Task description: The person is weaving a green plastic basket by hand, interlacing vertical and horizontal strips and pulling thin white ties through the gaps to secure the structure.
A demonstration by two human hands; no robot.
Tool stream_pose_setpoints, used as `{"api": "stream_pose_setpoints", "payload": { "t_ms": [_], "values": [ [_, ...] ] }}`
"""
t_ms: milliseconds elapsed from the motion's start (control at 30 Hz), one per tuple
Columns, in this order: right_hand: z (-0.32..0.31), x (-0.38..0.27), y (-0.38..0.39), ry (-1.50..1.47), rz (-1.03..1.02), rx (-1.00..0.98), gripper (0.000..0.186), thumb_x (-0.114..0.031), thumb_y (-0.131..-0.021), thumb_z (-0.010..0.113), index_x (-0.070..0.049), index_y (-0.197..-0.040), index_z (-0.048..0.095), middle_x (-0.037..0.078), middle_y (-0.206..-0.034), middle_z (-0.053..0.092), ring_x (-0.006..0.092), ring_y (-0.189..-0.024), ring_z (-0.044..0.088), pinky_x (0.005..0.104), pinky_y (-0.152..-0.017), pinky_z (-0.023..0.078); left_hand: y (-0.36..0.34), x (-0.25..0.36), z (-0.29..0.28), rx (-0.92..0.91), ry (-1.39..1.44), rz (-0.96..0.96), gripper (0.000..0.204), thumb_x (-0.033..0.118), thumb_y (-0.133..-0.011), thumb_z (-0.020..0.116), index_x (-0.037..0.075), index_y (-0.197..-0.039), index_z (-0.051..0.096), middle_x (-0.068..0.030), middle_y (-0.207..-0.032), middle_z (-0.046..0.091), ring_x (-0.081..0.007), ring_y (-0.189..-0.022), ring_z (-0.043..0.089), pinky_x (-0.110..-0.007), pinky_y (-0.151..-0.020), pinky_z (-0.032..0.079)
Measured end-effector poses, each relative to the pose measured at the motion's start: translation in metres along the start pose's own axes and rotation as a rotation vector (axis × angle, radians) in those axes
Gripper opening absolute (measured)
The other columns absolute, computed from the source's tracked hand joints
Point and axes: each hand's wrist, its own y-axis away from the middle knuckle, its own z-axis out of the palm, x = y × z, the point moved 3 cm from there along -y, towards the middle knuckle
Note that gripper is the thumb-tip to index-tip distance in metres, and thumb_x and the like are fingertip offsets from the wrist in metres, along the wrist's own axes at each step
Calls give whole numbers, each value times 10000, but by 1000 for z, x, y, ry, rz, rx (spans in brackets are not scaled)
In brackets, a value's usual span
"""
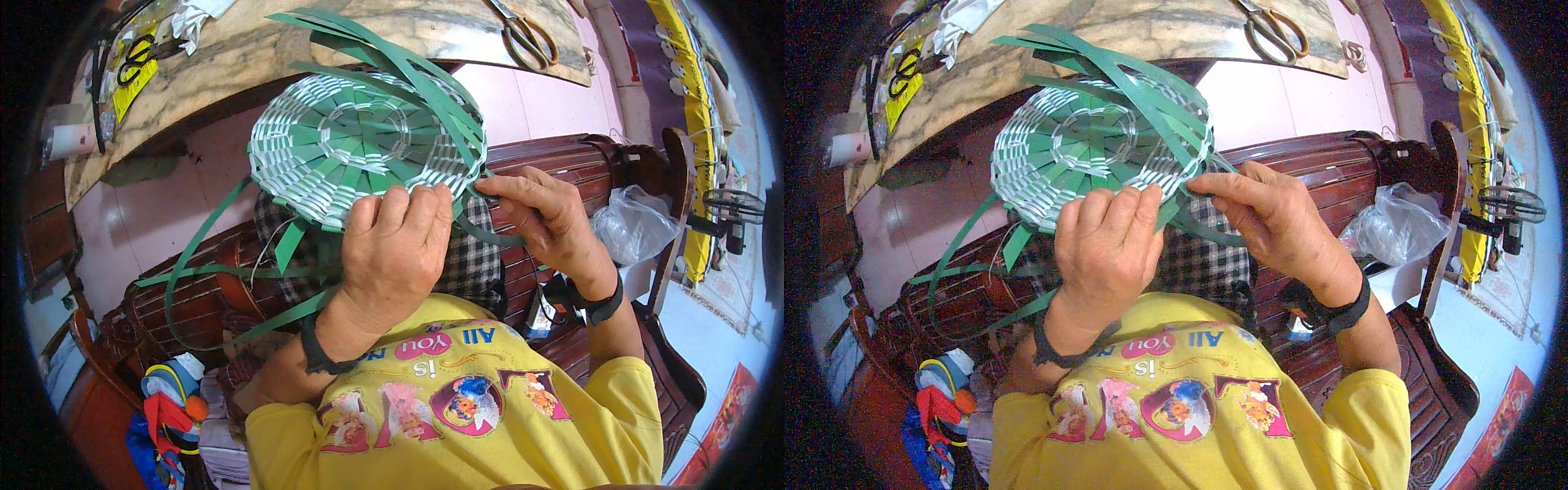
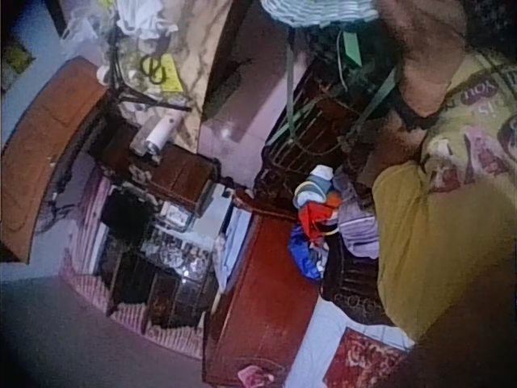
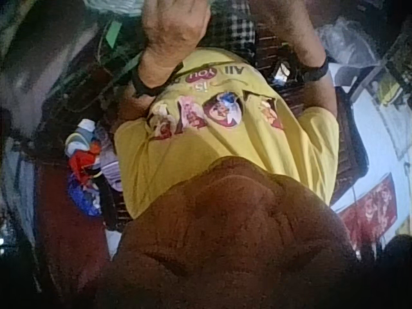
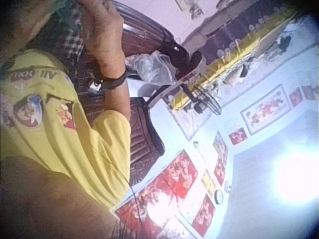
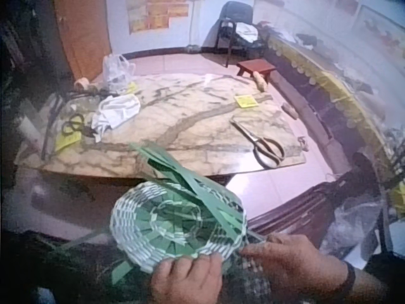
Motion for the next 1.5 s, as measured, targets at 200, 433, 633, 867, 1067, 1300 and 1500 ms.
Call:
{"api": "stream_pose_setpoints", "payload": {
  "t_ms": [200, 433, 633, 867, 1067, 1300, 1500],
  "values": [
    [-10, -4, -14, -24, -6, -83, 310, 21, -828, 631, -110, -1106, 677, 115, -744, 556, 261, -658, 580, 362, -586, 463, 1, -1, 2, 25, -20, 12, 403, 161, -709, 687, 35, -1090, 651, -49, -917, 591, -217, -824, 544, -366, -711, 409],
    [-21, -4, -28, 18, 14, -205, 363, 65, -785, 600, -101, -1100, 668, 122, -798, 587, 283, -676, 623, 362, -610, 502, -3, 4, 4, 44, -25, 37, 347, 141, -730, 665, 20, -1055, 666, -43, -909, 594, -204, -812, 544, -357, -705, 416],
    [-20, -2, -35, 48, -65, -292, 357, 73, -783, 602, -92, -1093, 665, 129, -807, 581, 296, -701, 608, 369, -620, 484, -3, 3, 4, 18, -21, 14, 337, 132, -728, 665, 20, -1046, 667, -40, -903, 590, -200, -801, 538, -350, -702, 417],
    [-7, 2, -25, -19, -77, -206, 381, 72, -790, 625, -111, -1120, 680, 111, -721, 495, 278, -640, 510, 370, -578, 415, -3, 1, 4, 16, 16, -13, 336, 142, -731, 661, 25, -1046, 659, -45, -907, 590, -204, -813, 540, -360, -711, 415],
    [1, 4, -15, -50, -21, -117, 363, 52, -798, 644, -107, -1122, 688, 97, -683, 469, 256, -620, 485, 368, -575, 400, -2, 0, 2, 8, 20, -12, 347, 147, -736, 654, 28, -1062, 654, -49, -919, 593, -208, -823, 542, -363, -717, 414],
    [-11, 1, -18, -69, 0, -144, 315, 28, -828, 629, -102, -1109, 688, 87, -697, 518, 239, -630, 540, 359, -587, 436, -3, 2, 1, -4, 6, -2, 347, 148, -730, 657, 28, -1056, 656, -47, -919, 591, -205, -818, 542, -358, -712, 415],
    [-16, -3, -23, -55, -11, -203, 343, 57, -802, 615, -87, -1107, 680, 73, -721, 544, 199, -654, 591, 342, -586, 466, -4, 3, 2, 8, -3, 4, 335, 134, -727, 661, 23, -1044, 660, -37, -906, 594, -197, -805, 543, -350, -705, 415]
  ]
}}
